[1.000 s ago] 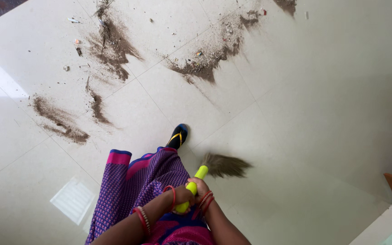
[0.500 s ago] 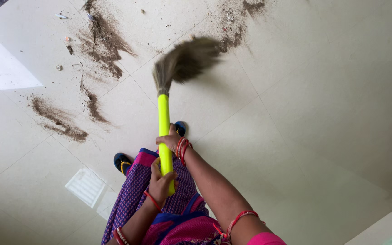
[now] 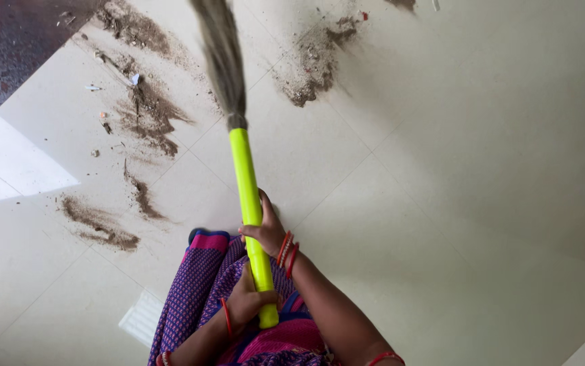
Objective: The person sweeps debris across a floor using a broom, moving the dirt from one area to another and toward a doorway.
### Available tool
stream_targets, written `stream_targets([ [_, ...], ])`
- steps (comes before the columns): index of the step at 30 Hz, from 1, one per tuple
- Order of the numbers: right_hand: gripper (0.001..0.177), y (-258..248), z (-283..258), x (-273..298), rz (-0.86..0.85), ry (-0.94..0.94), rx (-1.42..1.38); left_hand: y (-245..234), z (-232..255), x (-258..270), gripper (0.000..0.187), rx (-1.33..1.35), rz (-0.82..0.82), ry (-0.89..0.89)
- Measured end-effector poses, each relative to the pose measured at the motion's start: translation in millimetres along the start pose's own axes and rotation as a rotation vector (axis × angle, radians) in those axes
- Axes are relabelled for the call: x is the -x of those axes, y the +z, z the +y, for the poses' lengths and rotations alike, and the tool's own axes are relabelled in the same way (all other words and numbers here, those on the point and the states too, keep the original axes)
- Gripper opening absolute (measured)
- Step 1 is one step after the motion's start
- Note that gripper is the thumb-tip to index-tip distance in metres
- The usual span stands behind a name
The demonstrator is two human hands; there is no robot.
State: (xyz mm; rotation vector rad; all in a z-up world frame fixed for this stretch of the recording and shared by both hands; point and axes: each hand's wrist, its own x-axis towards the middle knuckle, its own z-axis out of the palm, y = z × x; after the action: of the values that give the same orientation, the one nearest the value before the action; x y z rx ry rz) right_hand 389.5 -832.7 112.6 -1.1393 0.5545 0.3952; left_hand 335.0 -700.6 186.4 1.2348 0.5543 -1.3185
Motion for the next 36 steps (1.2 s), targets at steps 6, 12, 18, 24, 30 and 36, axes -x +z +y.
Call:
stream_targets([
  [6, 0.085, -57, 24, 32, 0.364, 0.017, -0.216, 9, 7, -38, 0.058, -0.126, -0.195, -0.15],
  [12, 0.048, -152, 87, 24, 0.698, 0.18, -0.346, 30, 0, -147, 0.042, -0.166, -0.311, -0.394],
  [18, 0.013, -198, 120, -34, 0.544, 0.61, -0.639, 56, 8, -207, 0.029, -0.103, -0.21, -0.493],
  [24, 0.032, -146, 70, -150, 0.212, 0.54, -0.233, 11, 101, -171, 0.057, 0.167, 0.132, -0.351],
  [30, 0.065, -57, -44, -271, -0.002, 0.453, 0.084, -27, 196, -158, 0.062, 0.316, 0.332, -0.029],
  [36, 0.094, -18, -144, -268, -0.087, 0.225, 0.086, -25, 250, -130, 0.082, 0.073, 0.231, 0.092],
])
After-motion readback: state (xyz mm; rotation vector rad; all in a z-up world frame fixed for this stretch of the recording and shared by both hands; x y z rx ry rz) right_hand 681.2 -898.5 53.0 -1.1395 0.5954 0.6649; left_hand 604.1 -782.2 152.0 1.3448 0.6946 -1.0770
